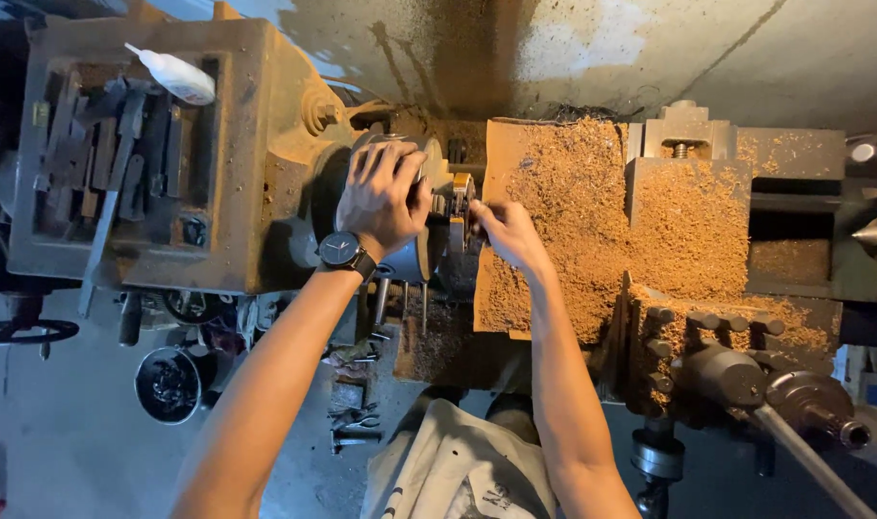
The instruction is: The person grinds a cylindrical metal part against a bench grinder, then walks to a lathe. They place the part into the lathe chuck, secure it with a tool, and proceed to tighten the chuck using a chuck key.
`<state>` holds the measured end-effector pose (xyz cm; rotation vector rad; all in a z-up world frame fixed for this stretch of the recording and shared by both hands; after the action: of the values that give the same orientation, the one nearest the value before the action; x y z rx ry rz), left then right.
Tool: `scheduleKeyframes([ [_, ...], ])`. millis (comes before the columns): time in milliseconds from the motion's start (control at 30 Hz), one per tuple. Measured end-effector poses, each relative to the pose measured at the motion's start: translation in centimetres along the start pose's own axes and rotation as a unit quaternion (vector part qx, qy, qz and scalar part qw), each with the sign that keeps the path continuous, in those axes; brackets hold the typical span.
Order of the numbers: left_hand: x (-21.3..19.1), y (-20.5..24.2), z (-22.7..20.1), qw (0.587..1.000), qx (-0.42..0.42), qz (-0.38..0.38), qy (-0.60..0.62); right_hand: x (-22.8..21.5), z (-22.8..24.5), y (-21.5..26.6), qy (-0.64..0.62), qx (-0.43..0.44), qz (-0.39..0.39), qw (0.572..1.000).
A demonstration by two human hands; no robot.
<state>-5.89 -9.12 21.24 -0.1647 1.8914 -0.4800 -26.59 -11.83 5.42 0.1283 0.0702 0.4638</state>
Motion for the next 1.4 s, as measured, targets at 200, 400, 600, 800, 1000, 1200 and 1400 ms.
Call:
scheduleKeyframes([
  [200,-0.1,-0.2,-0.1,1.0,0.0,-0.002,-0.005,-0.1,0.8,0.1,0.009,0.022,0.008,1.0],
  [400,-0.2,-0.2,-0.1,1.0,0.002,-0.005,0.005,-0.1,-1.7,-0.4,0.019,-0.017,0.008,1.0],
  [600,-0.1,-0.3,-0.1,1.0,0.001,-0.008,0.006,0.1,0.1,-0.1,0.035,-0.024,-0.001,0.999],
  [800,0.1,-0.3,0.0,1.0,0.005,-0.012,0.001,0.3,-0.4,-0.2,0.044,-0.017,-0.008,0.999],
  [1000,0.3,0.1,0.3,1.0,0.005,-0.013,0.002,0.2,-3.2,-0.4,0.068,-0.052,-0.002,0.996],
  [1200,0.3,0.1,0.2,1.0,0.0,-0.011,-0.002,0.4,0.8,0.3,0.025,0.001,-0.005,1.0],
  [1400,0.3,0.1,0.4,1.0,-0.001,-0.016,0.001,0.5,-1.2,-0.3,0.058,-0.013,-0.012,0.998],
])
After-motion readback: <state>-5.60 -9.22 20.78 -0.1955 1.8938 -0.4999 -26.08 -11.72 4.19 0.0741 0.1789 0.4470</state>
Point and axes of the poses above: each hand's wrist, its own y-axis away from the middle knuckle, its own x-axis out of the palm, z = x × y, the point moved 1 cm from there along -y, towards the middle knuckle, and after that the axes turned 10 degrees about -x, right-handed, at the moved point
